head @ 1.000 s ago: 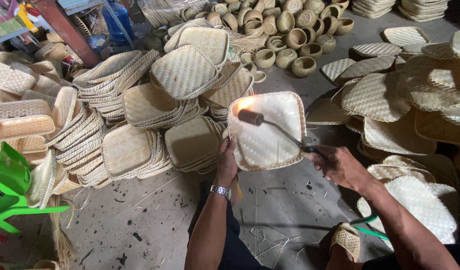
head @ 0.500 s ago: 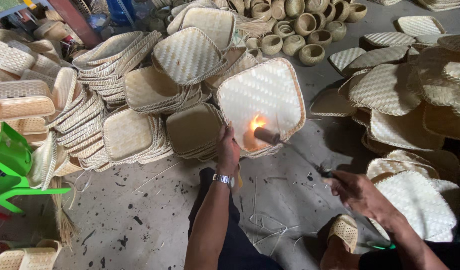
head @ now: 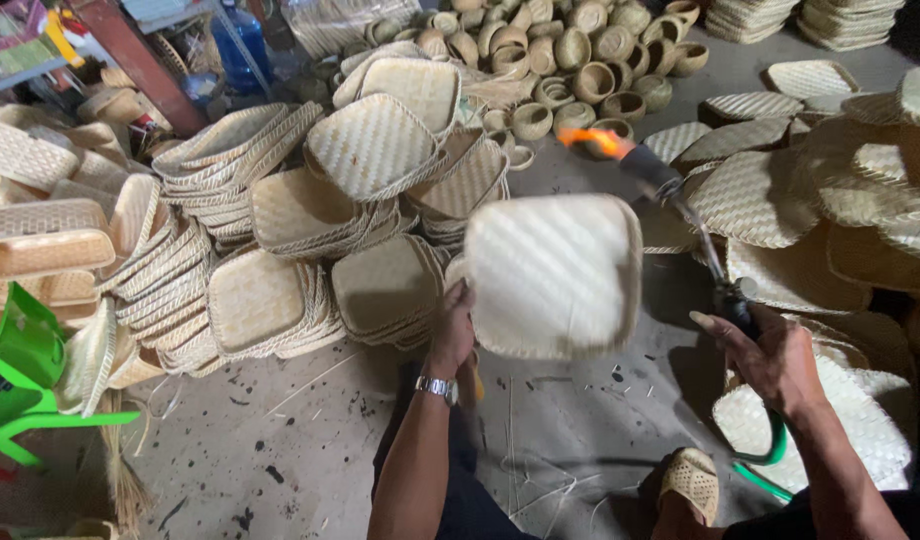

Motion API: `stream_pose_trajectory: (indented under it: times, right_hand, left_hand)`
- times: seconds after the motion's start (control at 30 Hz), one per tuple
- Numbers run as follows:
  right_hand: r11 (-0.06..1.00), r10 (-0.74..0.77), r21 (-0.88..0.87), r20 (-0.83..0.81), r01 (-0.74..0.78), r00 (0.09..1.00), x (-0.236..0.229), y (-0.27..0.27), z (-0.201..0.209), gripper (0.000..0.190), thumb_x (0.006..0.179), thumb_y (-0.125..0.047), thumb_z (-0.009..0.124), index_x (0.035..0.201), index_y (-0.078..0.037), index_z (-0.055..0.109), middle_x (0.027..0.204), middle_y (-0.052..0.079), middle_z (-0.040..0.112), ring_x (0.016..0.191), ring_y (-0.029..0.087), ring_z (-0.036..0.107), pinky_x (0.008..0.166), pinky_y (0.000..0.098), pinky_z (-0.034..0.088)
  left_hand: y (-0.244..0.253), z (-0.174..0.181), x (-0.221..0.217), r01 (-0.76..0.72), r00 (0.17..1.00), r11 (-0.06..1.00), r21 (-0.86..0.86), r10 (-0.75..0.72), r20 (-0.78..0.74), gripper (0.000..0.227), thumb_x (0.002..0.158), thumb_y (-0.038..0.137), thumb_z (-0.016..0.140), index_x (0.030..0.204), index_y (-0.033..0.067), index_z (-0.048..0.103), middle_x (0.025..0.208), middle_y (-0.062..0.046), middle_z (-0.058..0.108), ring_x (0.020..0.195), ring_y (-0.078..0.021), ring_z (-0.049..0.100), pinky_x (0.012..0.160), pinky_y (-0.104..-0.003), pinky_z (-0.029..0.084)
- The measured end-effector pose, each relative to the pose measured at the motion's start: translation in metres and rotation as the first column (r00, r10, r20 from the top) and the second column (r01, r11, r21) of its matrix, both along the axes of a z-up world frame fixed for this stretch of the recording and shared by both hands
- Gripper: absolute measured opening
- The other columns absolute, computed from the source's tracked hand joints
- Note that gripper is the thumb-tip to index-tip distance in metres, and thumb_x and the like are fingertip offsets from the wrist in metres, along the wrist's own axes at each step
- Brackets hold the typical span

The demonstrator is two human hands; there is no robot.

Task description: The person singes loose fibers from woven baskets using a blowtorch, handling each basket individually and rotating it to cover the entire surface.

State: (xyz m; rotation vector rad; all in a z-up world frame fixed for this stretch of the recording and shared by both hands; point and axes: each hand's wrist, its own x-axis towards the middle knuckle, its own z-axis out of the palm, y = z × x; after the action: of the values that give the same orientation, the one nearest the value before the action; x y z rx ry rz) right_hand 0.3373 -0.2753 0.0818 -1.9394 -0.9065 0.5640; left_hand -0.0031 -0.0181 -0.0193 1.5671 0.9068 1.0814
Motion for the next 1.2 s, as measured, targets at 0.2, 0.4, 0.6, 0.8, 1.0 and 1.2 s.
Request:
stream_pose_trajectory:
  times: [0.2, 0.4, 0.6, 0.8, 1.0, 1.2]
  right_hand:
    - [0.998, -0.056, -0.026, -0.035, 0.055, 0.998, 0.011, 0.006, 0.003, 0.050, 0.081, -0.038, 0.084, 0.108, 0.002, 0.071, 0.067, 0.009, 0.062, 0.055, 0.018, 0.054, 0.049, 0.0371, 0.045]
    - [0.999, 0.045, 0.004, -0.091, -0.044, 0.995, 0.019, -0.003, -0.039, 0.067, 0.073, -0.037, 0.086, 0.125, 0.001, 0.069, 0.073, 0.009, 0.068, 0.059, 0.018, 0.058, 0.051, 0.0344, 0.045]
    - [0.962, 0.091, 0.250, -0.672, 0.110, 0.735, 0.020, -0.002, -0.097, 0.066, 0.082, -0.052, 0.070, 0.121, 0.000, 0.066, 0.086, 0.013, 0.077, 0.076, 0.024, 0.071, 0.067, 0.0374, 0.058]
    - [1.000, 0.004, 0.022, 0.203, -0.009, 0.979, -0.019, -0.001, -0.140, 0.042, 0.078, -0.034, 0.086, 0.103, -0.003, 0.072, 0.088, 0.007, 0.076, 0.076, 0.021, 0.071, 0.070, 0.0356, 0.059]
    - [0.998, -0.040, -0.037, 0.187, 0.048, 0.982, -0.072, -0.006, -0.130, 0.045, 0.078, -0.034, 0.088, 0.106, -0.003, 0.071, 0.089, 0.012, 0.079, 0.073, 0.014, 0.071, 0.070, 0.0353, 0.058]
    - [0.997, -0.032, 0.074, -0.089, 0.039, 0.996, -0.063, -0.012, -0.147, 0.038, 0.084, -0.027, 0.081, 0.111, -0.002, 0.073, 0.075, 0.015, 0.070, 0.062, 0.018, 0.059, 0.056, 0.0361, 0.048]
  left_hand:
    - [-0.020, 0.013, 0.007, 0.285, 0.954, 0.947, -0.147, -0.296, -0.056, 0.054, 0.100, 0.040, 0.058, 0.141, 0.0062, 0.055, 0.132, -0.007, 0.064, 0.121, -0.0174, 0.058, 0.105, -0.034, 0.046]
    - [-0.018, -0.004, 0.021, 0.467, 0.884, 0.872, -0.151, -0.463, 0.058, 0.047, 0.101, 0.034, 0.062, 0.133, 0.0008, 0.062, 0.122, -0.009, 0.070, 0.115, -0.0193, 0.062, 0.104, -0.035, 0.048]
    - [-0.036, -0.035, 0.055, 0.019, 0.957, 0.894, 0.448, 0.113, -0.266, 0.042, 0.099, 0.022, 0.062, 0.135, 0.0004, 0.059, 0.125, -0.019, 0.063, 0.115, -0.0278, 0.059, 0.096, -0.041, 0.050]
    - [-0.086, -0.058, 0.119, 0.512, 0.820, 0.800, 0.314, -0.346, -0.455, 0.038, 0.114, 0.037, 0.046, 0.139, 0.0122, 0.061, 0.108, -0.007, 0.066, 0.082, -0.0121, 0.068, 0.066, -0.023, 0.062]
    - [-0.128, -0.057, 0.159, 0.251, 0.962, 0.938, -0.241, -0.212, 0.175, 0.037, 0.096, 0.037, 0.071, 0.102, 0.0035, 0.057, 0.090, -0.011, 0.068, 0.074, -0.0151, 0.070, 0.061, -0.029, 0.061]
    - [-0.105, -0.061, 0.146, 0.231, 0.966, 0.894, -0.383, -0.257, -0.019, 0.031, 0.094, 0.031, 0.069, 0.104, 0.0033, 0.058, 0.086, -0.007, 0.063, 0.071, -0.0143, 0.063, 0.059, -0.029, 0.055]
